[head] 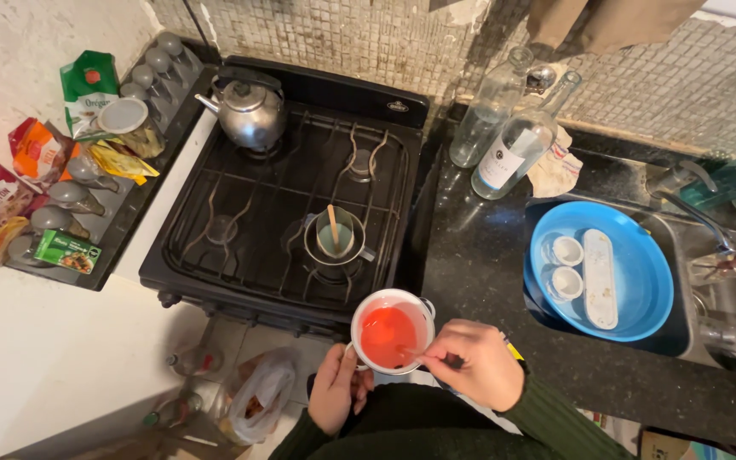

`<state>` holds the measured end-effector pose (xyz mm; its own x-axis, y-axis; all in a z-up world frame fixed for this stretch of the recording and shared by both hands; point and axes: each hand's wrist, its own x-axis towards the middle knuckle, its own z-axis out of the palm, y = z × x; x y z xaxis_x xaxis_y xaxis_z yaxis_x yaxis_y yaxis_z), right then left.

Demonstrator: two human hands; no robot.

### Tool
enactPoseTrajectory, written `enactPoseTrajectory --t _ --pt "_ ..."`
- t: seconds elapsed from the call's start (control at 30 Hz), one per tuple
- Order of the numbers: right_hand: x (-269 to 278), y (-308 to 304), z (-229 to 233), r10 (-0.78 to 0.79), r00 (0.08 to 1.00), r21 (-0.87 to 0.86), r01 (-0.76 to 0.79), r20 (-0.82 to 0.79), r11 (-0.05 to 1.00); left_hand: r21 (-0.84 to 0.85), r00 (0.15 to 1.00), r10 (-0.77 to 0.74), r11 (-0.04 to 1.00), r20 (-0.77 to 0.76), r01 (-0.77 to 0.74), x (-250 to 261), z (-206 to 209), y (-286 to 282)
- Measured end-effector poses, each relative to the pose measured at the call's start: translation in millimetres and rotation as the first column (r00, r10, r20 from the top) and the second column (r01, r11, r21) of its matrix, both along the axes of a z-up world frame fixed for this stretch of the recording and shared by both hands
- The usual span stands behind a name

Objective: Stirring and melting wax on a stove for candle production.

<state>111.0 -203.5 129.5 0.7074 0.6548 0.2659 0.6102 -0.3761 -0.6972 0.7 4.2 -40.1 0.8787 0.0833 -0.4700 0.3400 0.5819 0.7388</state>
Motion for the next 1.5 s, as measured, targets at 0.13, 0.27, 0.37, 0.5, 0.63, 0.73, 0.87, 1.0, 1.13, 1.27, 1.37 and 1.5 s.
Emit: enactPoseTrajectory --t 0.13,0.27,0.37,0.5,0.63,0.73,0.87,1.0,1.13,1.27,1.37,1.5 --pt "4.1 14.4 -5.9 0.098 0.995 -0.027 -0.097 0.032 0.995 -0.025 1.000 -0.009 1.000 0.026 0.010 -0.7 -3.2 -0.9" --pt "16.1 17.9 -8.6 0.147 0.964 -0.134 -0.119 0.220 0.984 0.019 0.998 -0.044 0.999 0.036 0.043 -0.5 2.7 -1.0" --pt "14.9 7.8 7.3 0.171 0.976 -0.188 -0.144 0.138 0.972 0.032 0.999 -0.031 0.999 0.043 0.030 -1.5 7.3 -1.9" --pt "6.3 13.7 15.0 0.210 0.978 -0.095 -0.209 -0.005 0.973 0.081 0.997 -0.034 0.996 0.070 0.028 -2.0 4.0 -3.6" --pt "18.3 14.6 0.6 0.123 0.975 -0.104 -0.105 0.187 0.989 0.082 0.995 -0.057 0.995 0.077 0.051 -1.1 9.0 -4.4" --pt "13.1 7.2 13.0 0.127 0.977 -0.189 -0.094 0.172 0.978 0.112 0.996 -0.068 0.992 0.050 0.062 0.2 13.6 -2.8" --pt "6.8 18.8 8.0 0.190 0.978 -0.124 -0.179 0.089 0.976 0.106 0.995 -0.069 0.993 0.078 0.061 -1.0 5.5 -2.9" --pt "19.5 7.3 4.1 0.131 0.974 -0.228 -0.087 0.186 0.970 0.112 0.995 -0.075 0.991 0.065 0.067 -1.4 13.8 -2.0" --pt "10.6 -1.8 35.9 0.176 0.984 -0.191 -0.168 0.022 0.967 0.089 0.994 -0.094 0.992 0.053 0.089 -0.2 30.6 5.2" --pt "10.8 -7.3 89.4 0.111 0.985 -0.039 -0.106 0.130 0.994 0.026 0.988 -0.148 0.989 0.049 0.147 3.3 94.3 17.0" --pt "1.6 -18.7 129.9 0.036 0.978 0.000 -0.037 0.208 0.999 0.022 0.981 -0.191 0.982 0.041 0.190 -0.6 160.5 25.5" --pt "-19.9 -35.3 171.3 -0.050 0.942 -0.004 0.054 0.332 0.999 0.097 0.927 -0.373 0.922 -0.043 0.375 -8.0 234.5 38.4"
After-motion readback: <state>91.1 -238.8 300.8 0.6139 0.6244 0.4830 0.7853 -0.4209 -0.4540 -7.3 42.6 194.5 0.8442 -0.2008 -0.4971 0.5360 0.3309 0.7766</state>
